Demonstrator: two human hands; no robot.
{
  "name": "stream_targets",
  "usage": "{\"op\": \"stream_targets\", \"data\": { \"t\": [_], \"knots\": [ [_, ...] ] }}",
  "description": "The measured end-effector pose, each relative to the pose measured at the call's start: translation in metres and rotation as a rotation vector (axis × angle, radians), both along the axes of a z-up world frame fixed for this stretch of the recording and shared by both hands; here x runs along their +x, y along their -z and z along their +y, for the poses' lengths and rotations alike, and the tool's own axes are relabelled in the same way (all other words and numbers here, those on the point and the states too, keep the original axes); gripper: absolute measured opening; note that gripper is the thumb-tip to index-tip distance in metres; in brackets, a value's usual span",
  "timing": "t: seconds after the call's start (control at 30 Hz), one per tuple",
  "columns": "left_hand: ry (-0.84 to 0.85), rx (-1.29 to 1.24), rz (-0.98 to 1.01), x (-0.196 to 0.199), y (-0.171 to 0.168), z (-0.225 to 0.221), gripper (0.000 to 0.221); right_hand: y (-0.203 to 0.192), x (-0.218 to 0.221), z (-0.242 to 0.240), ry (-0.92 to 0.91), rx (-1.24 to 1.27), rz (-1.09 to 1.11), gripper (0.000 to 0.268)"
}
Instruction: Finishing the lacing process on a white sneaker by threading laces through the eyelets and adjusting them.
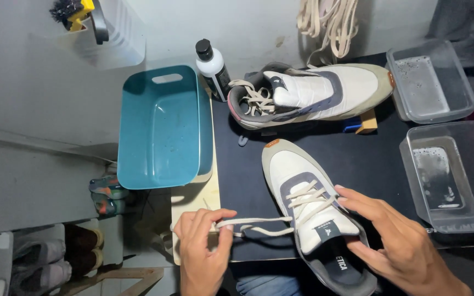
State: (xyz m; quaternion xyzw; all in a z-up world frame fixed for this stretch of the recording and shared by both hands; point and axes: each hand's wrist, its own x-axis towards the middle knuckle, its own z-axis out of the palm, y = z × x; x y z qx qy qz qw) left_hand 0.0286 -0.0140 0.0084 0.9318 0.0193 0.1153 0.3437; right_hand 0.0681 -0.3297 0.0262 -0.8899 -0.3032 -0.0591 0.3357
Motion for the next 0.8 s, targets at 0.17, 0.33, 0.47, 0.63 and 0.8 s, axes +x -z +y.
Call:
{"op": "stream_targets", "data": {
  "t": [0.17,0.33,0.47,0.63,0.8],
  "knots": [
    [-0.256,-0.127,-0.043,-0.012,-0.021,0.035,0.025,0.005,0.003,0.001,0.048,0.002,0.005,0.063],
    [-0.689,-0.387,-0.140,-0.021,-0.033,0.075,0.024,0.005,0.005,0.001,0.070,0.009,0.077,0.072],
    [-0.743,-0.695,-0.069,-0.061,0.012,0.202,0.041,0.003,0.005,0.002,0.116,0.049,0.206,0.071],
    [-0.620,-0.528,-0.152,-0.071,0.030,0.273,0.072,-0.003,0.007,0.007,0.069,0.106,0.125,0.052],
    [-0.769,-1.157,0.720,-0.065,0.034,0.359,0.095,0.002,0.005,0.006,0.040,0.140,0.017,0.031]
  ]
}}
